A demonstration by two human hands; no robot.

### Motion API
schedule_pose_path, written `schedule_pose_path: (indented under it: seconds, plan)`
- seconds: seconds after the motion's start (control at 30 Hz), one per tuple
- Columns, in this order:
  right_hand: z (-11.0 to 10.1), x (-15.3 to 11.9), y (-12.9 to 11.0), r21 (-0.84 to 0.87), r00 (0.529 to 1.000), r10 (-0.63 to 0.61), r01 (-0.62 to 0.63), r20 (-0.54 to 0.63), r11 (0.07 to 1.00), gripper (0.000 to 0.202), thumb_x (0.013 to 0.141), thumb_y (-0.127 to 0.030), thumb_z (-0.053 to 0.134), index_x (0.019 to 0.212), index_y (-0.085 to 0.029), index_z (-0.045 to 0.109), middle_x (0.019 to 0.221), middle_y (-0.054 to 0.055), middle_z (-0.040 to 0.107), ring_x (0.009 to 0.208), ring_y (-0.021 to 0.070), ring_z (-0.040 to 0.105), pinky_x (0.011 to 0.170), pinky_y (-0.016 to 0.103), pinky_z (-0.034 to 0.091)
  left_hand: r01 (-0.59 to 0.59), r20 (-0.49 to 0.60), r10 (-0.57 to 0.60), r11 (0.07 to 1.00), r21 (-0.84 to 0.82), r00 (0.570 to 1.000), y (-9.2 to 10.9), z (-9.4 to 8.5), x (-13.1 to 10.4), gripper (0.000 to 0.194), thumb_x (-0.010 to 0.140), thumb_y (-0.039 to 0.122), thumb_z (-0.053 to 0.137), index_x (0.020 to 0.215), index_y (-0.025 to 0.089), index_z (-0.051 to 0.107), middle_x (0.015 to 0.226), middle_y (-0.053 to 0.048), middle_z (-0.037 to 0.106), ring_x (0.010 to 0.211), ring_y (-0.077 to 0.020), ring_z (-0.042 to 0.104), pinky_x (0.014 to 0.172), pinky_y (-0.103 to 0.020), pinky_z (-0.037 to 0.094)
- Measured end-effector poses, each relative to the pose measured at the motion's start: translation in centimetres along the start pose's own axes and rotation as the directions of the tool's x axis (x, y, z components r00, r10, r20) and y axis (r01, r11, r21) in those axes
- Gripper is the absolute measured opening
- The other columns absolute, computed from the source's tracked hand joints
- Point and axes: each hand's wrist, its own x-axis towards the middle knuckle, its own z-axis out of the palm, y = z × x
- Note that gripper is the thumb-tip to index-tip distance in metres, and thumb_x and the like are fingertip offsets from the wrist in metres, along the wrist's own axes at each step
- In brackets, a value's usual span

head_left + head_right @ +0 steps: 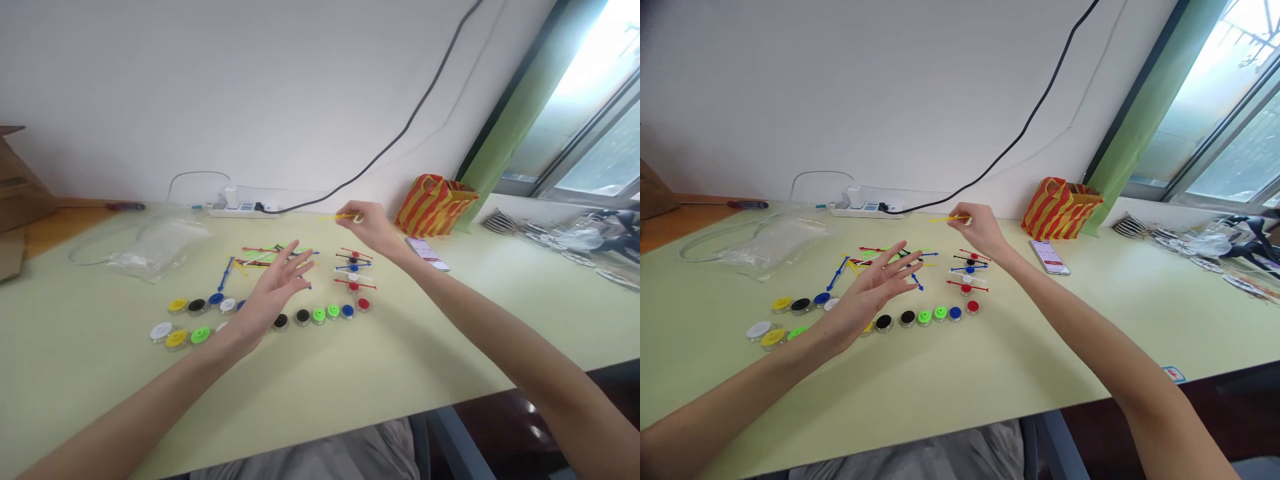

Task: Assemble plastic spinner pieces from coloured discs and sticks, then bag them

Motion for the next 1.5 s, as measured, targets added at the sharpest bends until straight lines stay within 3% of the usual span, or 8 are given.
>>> schedule_pose_path:
  seconds: [0.3,0.67,0.83,0.93,1.03,1.2,1.37,1.5]
  plan:
    - [-1.8,-2.2,9.0,-0.146,0.901,0.398,-0.377,0.169,0.915,0.024,0.081,-0.035,0.073,0.095,-0.014,0.074,0.084,0.009,0.076,0.074,0.0178,0.064,0.069,0.029,0.046,0.12,-0.035,-0.117,0.988,0.096,0.992,-1.8,-1.0,0.5,0.06,0.083,0.032,0.071,0.14,0.035,0.051,0.148,-0.012,0.058,0.131,-0.0313,0.06,0.101,-0.048,0.054]
    - [-0.6,-3.6,9.0,-0.125,0.836,0.424,-0.407,0.349,0.905,0.024,0.084,-0.037,0.07,0.092,-0.015,0.075,0.078,0.006,0.075,0.068,0.0164,0.062,0.06,0.026,0.044,0.101,-0.06,-0.092,0.981,0.163,0.994,-1.1,-1.0,0.4,0.051,0.082,0.031,0.069,0.131,0.031,0.056,0.139,-0.012,0.061,0.123,-0.0298,0.064,0.089,-0.043,0.058]
    - [-0.9,-4.1,9.2,-0.1,0.866,0.411,-0.4,0.286,0.911,0.034,0.094,-0.043,0.057,0.104,-0.015,0.073,0.105,0.013,0.076,0.085,0.0202,0.067,0.074,0.029,0.051,0.072,-0.118,-0.056,0.987,0.141,0.991,0.9,-1.6,0.9,0.046,0.083,0.031,0.07,0.127,0.028,0.057,0.135,-0.011,0.064,0.121,-0.0293,0.065,0.089,-0.044,0.058]
    - [-2.0,-5.3,9.7,-0.105,0.888,0.414,-0.401,0.2,0.91,0.034,0.095,-0.042,0.055,0.113,-0.016,0.07,0.116,0.017,0.073,0.094,0.023,0.067,0.083,0.034,0.052,-0.044,-0.201,0.056,0.997,0.063,0.978,4.1,-4.9,2.6,0.044,0.08,0.028,0.074,0.121,0.024,0.059,0.128,-0.012,0.066,0.114,-0.0292,0.067,0.09,-0.045,0.057]
    - [-3.5,-7.2,10.8,-0.121,0.901,0.406,-0.391,0.151,0.913,0.035,0.092,-0.041,0.06,0.119,-0.02,0.067,0.114,0.015,0.072,0.095,0.0242,0.068,0.084,0.036,0.052,-0.199,-0.36,0.193,0.98,0.023,0.913,7.3,-10.8,4.4,0.041,0.072,0.017,0.075,0.111,0.022,0.06,0.115,-0.009,0.07,0.111,-0.0263,0.067,0.094,-0.043,0.054]
    - [-4.7,-9.9,12.0,-0.032,0.897,0.438,-0.437,0.053,0.899,0.036,0.092,-0.041,0.058,0.122,-0.022,0.064,0.108,0.012,0.071,0.09,0.0238,0.071,0.076,0.037,0.055,-0.108,-0.527,0.39,0.867,0.487,0.755,6.9,-19.8,4.1,0.017,0.085,0.023,0.059,0.101,0.019,0.056,0.094,0.001,0.066,0.095,-0.0169,0.064,0.089,-0.036,0.052]
    - [-4.3,-10.6,12.1,-0.043,0.921,0.386,-0.388,-0.048,0.921,0.03,0.092,-0.037,0.055,0.116,-0.022,0.065,0.098,0.011,0.071,0.088,0.0235,0.07,0.078,0.038,0.055,0.111,-0.493,0.42,0.665,0.738,0.762,2.5,-21.5,2.6,0.013,0.076,0.013,0.053,0.065,0.017,0.059,0.059,0.001,0.052,0.072,-0.0182,0.052,0.074,-0.033,0.04]
    - [-3.9,-10.9,12.2,-0.155,0.95,0.307,-0.312,-0.058,0.937,0.027,0.092,-0.036,0.053,0.111,-0.022,0.066,0.093,0.01,0.071,0.088,0.0249,0.069,0.078,0.04,0.054,0.133,-0.367,0.449,0.471,0.872,0.815,1.7,-20.8,3.5,0.011,0.076,0.017,0.057,0.072,0.02,0.066,0.08,-0.006,0.065,0.095,-0.0286,0.06,0.092,-0.039,0.041]
